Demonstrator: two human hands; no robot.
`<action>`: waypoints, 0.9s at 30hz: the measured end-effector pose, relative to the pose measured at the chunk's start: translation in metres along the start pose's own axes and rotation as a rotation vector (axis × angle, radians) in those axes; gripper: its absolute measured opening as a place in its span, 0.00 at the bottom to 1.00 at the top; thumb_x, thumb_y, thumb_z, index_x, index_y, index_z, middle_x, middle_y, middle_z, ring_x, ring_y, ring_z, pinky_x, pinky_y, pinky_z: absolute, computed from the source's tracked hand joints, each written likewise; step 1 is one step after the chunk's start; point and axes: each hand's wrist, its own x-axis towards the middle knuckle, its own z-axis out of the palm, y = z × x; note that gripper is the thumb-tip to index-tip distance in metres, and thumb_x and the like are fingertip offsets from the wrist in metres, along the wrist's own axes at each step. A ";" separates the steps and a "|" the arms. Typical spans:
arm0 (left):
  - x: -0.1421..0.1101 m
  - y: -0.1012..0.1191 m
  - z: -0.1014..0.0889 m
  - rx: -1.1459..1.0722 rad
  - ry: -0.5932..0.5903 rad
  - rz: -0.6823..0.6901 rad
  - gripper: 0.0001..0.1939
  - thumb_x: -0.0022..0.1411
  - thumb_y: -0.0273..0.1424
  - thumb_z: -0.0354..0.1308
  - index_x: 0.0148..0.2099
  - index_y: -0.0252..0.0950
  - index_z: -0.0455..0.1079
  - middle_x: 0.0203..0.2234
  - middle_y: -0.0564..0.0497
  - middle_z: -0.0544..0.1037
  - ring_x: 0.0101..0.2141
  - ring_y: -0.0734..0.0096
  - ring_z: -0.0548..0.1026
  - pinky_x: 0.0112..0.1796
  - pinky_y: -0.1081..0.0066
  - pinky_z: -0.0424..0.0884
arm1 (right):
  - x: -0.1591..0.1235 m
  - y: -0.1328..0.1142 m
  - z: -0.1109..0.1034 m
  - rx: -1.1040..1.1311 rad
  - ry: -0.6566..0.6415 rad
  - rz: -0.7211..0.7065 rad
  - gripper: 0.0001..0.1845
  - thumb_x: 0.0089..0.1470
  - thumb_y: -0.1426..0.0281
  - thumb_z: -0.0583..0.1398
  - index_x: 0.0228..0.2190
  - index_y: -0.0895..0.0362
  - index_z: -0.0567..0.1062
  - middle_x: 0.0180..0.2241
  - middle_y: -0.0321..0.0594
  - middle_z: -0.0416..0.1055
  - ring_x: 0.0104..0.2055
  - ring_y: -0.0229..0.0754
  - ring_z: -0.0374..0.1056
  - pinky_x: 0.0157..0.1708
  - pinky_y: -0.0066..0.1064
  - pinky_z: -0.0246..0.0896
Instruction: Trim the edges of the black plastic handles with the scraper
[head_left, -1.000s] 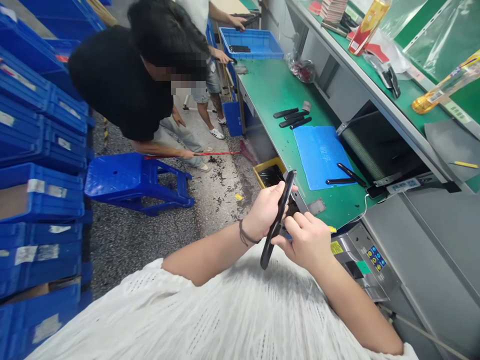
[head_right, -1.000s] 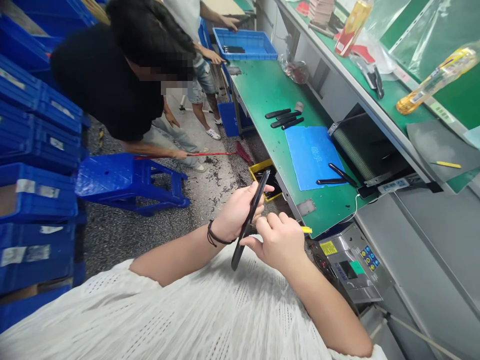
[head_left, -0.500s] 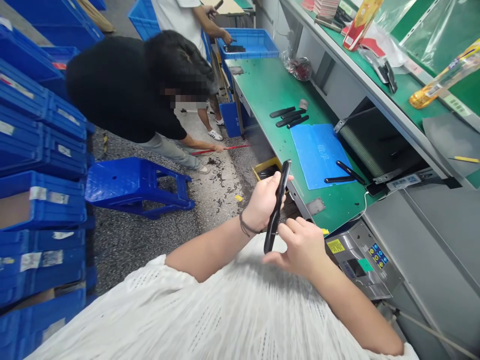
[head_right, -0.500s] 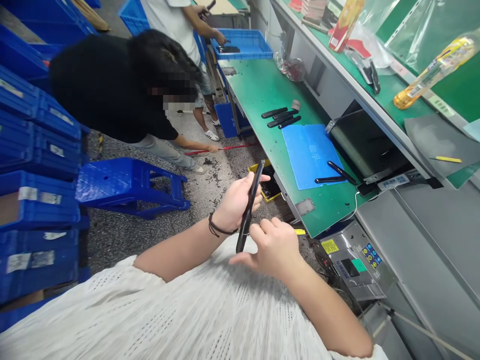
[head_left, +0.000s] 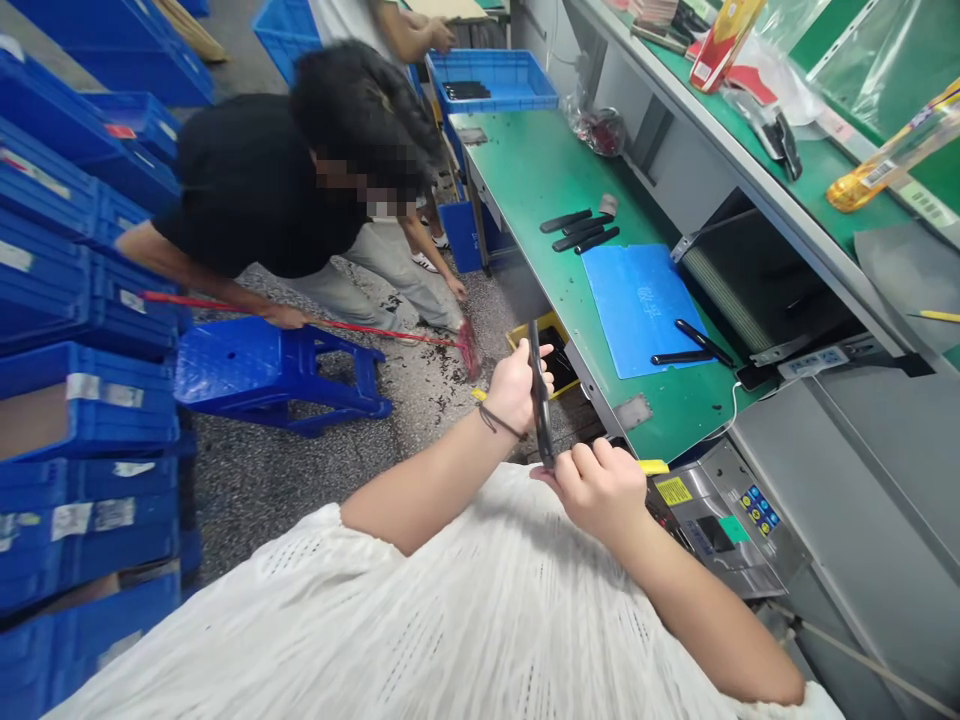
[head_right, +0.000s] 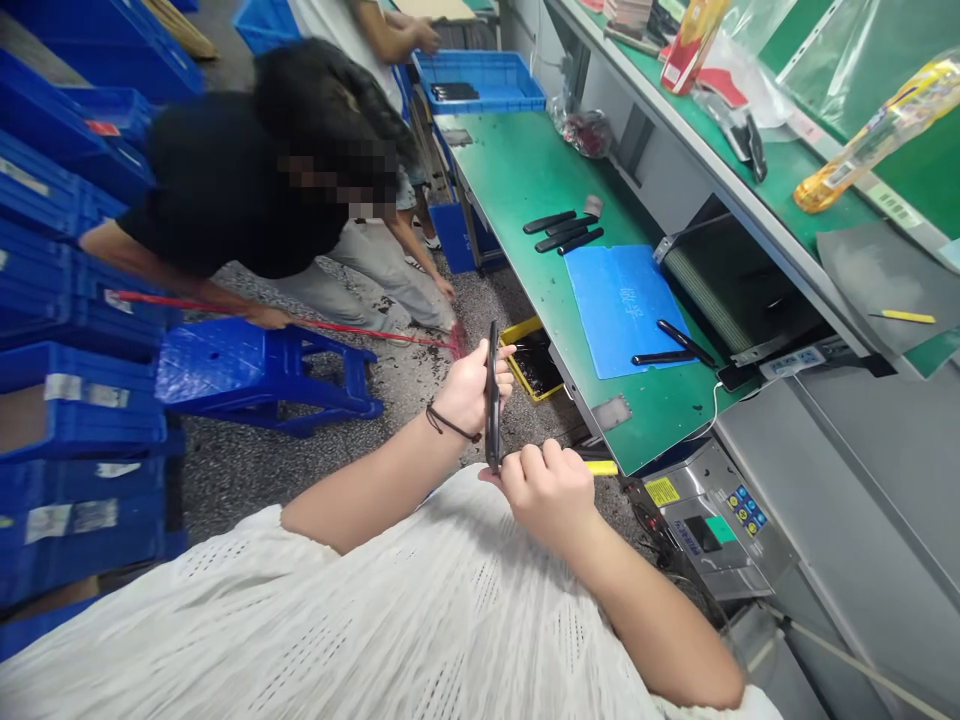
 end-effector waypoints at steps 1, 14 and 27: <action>0.005 0.001 -0.001 -0.027 0.037 -0.015 0.22 0.79 0.42 0.46 0.46 0.27 0.69 0.19 0.60 0.54 0.15 0.83 0.52 0.17 0.79 0.49 | -0.004 0.003 0.005 0.012 0.020 -0.005 0.27 0.67 0.55 0.62 0.24 0.61 0.62 0.24 0.41 0.54 0.32 0.38 0.46 0.35 0.35 0.32; 0.029 -0.011 -0.026 0.100 0.069 0.115 0.16 0.77 0.39 0.50 0.43 0.30 0.66 0.25 0.52 0.66 0.24 0.75 0.68 0.28 0.75 0.67 | 0.006 -0.001 0.012 0.714 0.099 0.429 0.08 0.67 0.68 0.61 0.37 0.61 0.72 0.33 0.38 0.67 0.35 0.30 0.62 0.36 0.24 0.58; -0.018 -0.013 -0.063 1.191 -0.642 1.219 0.26 0.76 0.40 0.36 0.26 0.38 0.59 0.20 0.46 0.68 0.25 0.66 0.63 0.36 0.64 0.58 | -0.010 0.018 -0.025 0.309 -0.132 0.374 0.26 0.63 0.82 0.51 0.60 0.52 0.66 0.43 0.39 0.68 0.41 0.32 0.64 0.33 0.23 0.56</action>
